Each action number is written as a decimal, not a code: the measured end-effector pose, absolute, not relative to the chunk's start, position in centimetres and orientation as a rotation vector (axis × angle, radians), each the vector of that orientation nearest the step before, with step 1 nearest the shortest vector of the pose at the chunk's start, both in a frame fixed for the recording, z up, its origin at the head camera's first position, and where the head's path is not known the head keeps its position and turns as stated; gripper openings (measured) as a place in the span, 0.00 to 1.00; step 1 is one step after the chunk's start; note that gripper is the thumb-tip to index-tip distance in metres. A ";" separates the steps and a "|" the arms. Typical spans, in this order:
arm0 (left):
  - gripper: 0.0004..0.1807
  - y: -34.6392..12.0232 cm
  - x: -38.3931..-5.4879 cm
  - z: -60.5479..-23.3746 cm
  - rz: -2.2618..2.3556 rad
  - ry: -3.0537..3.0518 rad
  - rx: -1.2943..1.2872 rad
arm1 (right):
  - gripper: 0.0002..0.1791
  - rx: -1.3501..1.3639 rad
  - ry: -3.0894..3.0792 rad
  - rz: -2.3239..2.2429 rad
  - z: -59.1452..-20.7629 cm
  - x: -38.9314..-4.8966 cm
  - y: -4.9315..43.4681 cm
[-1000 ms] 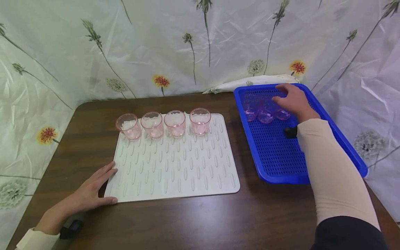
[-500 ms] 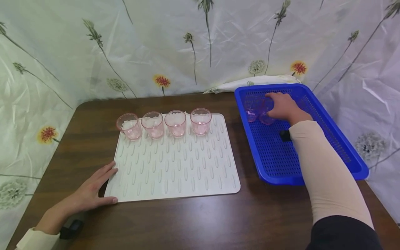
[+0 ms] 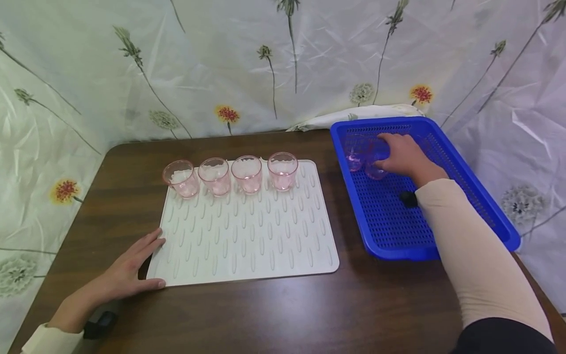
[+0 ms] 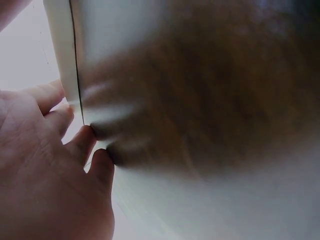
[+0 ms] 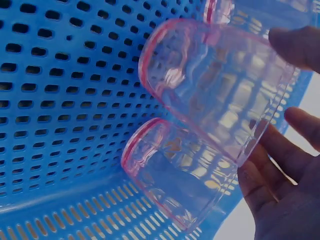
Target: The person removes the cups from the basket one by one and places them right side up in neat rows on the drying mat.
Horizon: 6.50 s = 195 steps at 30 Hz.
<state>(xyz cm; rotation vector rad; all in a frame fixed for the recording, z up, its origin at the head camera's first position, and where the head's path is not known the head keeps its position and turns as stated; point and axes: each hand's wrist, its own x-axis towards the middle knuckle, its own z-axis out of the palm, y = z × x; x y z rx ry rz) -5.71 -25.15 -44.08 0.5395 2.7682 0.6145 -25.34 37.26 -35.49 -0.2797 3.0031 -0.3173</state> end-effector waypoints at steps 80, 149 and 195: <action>0.54 -25.3 -5.9 -44.3 0.622 2.777 0.559 | 0.50 -0.224 2.848 -0.879 -30.4 -22.9 37.7; 0.55 -25.6 -6.2 -43.8 0.671 2.721 0.519 | 0.49 -0.909 2.312 -1.079 -40.0 -18.9 -3.4; 0.54 -25.5 -6.1 -44.1 0.672 2.731 0.532 | 0.59 -0.984 2.414 -0.945 -41.5 -18.3 -2.7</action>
